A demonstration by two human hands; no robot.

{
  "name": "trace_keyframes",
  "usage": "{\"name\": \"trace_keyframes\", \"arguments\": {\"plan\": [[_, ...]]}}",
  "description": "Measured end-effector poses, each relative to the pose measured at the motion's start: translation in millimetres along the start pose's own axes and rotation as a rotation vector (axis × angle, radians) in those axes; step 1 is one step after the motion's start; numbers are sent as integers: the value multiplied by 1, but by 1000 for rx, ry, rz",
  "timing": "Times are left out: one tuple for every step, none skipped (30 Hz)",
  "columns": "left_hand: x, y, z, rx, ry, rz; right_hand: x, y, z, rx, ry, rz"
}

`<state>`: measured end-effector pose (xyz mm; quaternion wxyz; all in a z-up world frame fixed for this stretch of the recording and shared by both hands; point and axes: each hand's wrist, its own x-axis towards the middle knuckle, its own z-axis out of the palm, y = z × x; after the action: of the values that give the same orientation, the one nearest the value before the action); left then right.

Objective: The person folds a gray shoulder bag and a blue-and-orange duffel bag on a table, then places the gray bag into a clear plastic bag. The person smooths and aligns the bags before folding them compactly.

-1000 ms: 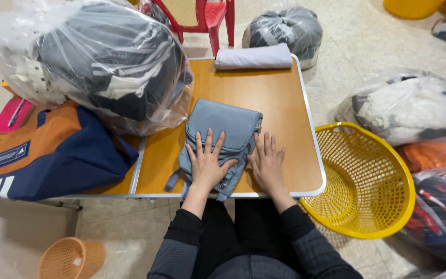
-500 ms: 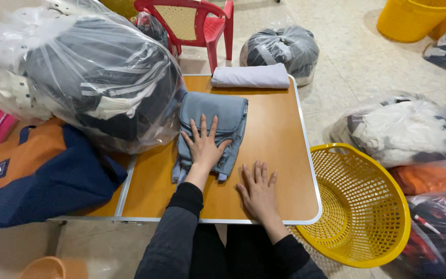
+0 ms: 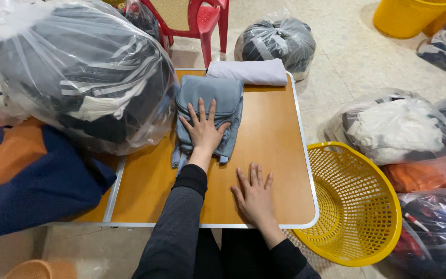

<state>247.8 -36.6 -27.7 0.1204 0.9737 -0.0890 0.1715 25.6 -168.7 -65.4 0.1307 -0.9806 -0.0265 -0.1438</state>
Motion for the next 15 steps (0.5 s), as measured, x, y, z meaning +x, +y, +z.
{"name": "trace_keyframes", "arguments": {"plan": [[-1, 0, 0, -8, -8, -3, -1, 0, -1, 0, 3, -2], [0, -1, -1, -30, -2, 4, 2, 0, -1, 0, 2, -2], [0, -3, -2, -51, 4, 11, 4, -1, -1, 0, 2, -3], [-3, -4, -3, -72, 11, 20, 3, 0, -2, 1, 3, -2], [-6, -6, -4, -99, 22, 33, 2, 0, -2, -2, 3, -1], [-9, -8, -4, -126, 35, 49, 2, 0, -2, -5, 6, 1], [-13, -9, -4, -152, 47, 64, 1, 1, -1, -8, 8, 3], [-17, -10, -3, -155, 87, 102, 0, 1, 0, 1, 10, 3], [-24, -10, -2, -157, 126, 140, -1, 1, 1, 9, 12, 4], [-28, -10, -2, -160, 171, 179, 0, 2, 1, 16, 18, 2], [-32, -9, -2, -172, 172, 179, 0, 2, 1, 15, 17, 2], [-35, -8, -1, -181, 175, 182, 1, 1, 1, 16, 19, 3], [-36, -7, -1, -190, 178, 185, 2, 1, 1, 17, 22, 3], [-37, -7, -1, -187, 159, 180, 2, 0, 1, 17, 16, 9], [-36, -8, -1, -183, 141, 174, 3, 0, 0, 16, 10, 15]]}}
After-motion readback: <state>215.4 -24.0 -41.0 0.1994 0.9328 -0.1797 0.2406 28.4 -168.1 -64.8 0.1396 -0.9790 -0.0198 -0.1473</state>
